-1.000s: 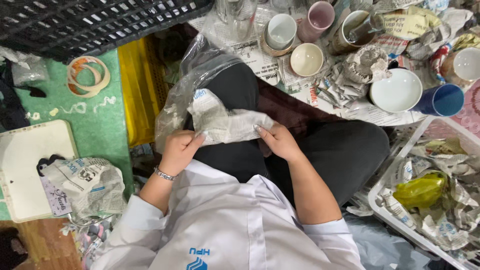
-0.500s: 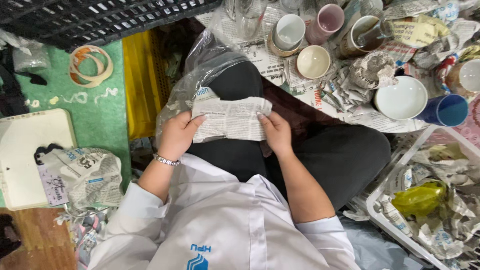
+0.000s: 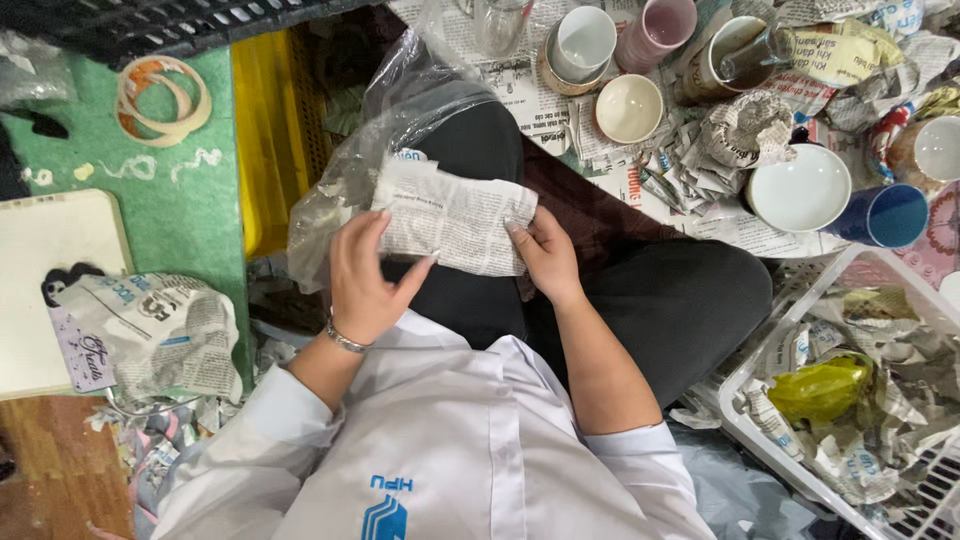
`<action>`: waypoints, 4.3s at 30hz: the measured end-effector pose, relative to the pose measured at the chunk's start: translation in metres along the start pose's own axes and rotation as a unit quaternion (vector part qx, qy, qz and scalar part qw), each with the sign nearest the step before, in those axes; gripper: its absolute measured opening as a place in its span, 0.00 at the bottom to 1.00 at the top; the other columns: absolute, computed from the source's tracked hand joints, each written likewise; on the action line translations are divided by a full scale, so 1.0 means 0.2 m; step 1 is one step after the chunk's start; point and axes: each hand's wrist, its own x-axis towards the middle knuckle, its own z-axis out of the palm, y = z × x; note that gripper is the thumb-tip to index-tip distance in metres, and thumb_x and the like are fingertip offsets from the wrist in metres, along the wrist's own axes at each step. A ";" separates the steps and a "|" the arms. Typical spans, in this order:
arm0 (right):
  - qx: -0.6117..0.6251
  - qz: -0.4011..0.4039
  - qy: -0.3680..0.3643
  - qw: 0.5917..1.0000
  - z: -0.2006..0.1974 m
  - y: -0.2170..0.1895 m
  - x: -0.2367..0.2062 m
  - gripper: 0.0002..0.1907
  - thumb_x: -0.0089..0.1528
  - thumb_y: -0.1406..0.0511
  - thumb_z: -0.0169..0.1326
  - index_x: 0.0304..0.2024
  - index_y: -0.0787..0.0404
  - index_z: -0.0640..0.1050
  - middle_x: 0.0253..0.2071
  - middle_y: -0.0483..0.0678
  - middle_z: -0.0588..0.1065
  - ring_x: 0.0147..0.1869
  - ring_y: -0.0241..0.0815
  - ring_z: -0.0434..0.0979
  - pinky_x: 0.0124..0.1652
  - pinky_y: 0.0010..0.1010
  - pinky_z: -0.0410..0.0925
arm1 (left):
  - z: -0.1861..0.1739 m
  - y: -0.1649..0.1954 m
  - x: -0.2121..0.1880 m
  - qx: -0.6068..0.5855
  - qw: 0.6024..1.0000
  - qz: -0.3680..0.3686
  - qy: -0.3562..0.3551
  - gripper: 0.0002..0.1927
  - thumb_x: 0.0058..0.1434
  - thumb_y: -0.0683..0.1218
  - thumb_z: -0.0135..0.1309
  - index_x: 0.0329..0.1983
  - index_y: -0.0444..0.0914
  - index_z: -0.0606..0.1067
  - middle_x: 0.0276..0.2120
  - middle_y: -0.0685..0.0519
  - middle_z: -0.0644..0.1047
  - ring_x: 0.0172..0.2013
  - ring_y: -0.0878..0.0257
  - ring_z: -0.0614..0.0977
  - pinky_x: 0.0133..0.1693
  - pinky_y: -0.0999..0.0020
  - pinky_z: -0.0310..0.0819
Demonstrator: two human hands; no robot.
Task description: The person folds newspaper sheets and wraps various small dishes, including bowls and cups, one at a time. The wrapped items are placed on a table covered with newspaper.
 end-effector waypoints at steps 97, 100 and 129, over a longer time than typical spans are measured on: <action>-0.329 0.076 -0.042 0.940 0.00 -0.25 -0.02 0.16 0.62 0.58 0.60 0.44 0.63 0.81 0.36 0.54 0.80 0.37 0.44 0.81 0.39 0.33 0.71 | 0.04 -0.15 0.27 0.032 0.971 -0.079 -0.225 0.32 0.45 0.67 0.71 0.39 0.39 0.80 0.70 0.44 0.61 0.73 0.39 0.50 0.67 0.25 0.33; -0.330 0.090 -0.043 0.939 0.01 -0.26 -0.02 0.16 0.62 0.57 0.60 0.45 0.63 0.81 0.37 0.53 0.81 0.38 0.45 0.82 0.39 0.33 0.72 | 0.05 -0.17 0.27 -0.012 0.964 -0.094 -0.247 0.26 0.45 0.65 0.70 0.41 0.46 0.83 0.74 0.45 0.57 0.74 0.36 0.45 0.67 0.26 0.31; -0.374 0.086 -0.033 0.923 0.03 -0.31 -0.01 0.20 0.63 0.54 0.58 0.47 0.63 0.81 0.38 0.56 0.81 0.40 0.50 0.83 0.41 0.36 0.72 | 0.04 -0.16 0.19 -0.041 0.960 -0.082 -0.265 0.23 0.45 0.61 0.70 0.42 0.49 0.82 0.75 0.46 0.55 0.75 0.39 0.45 0.68 0.29 0.28</action>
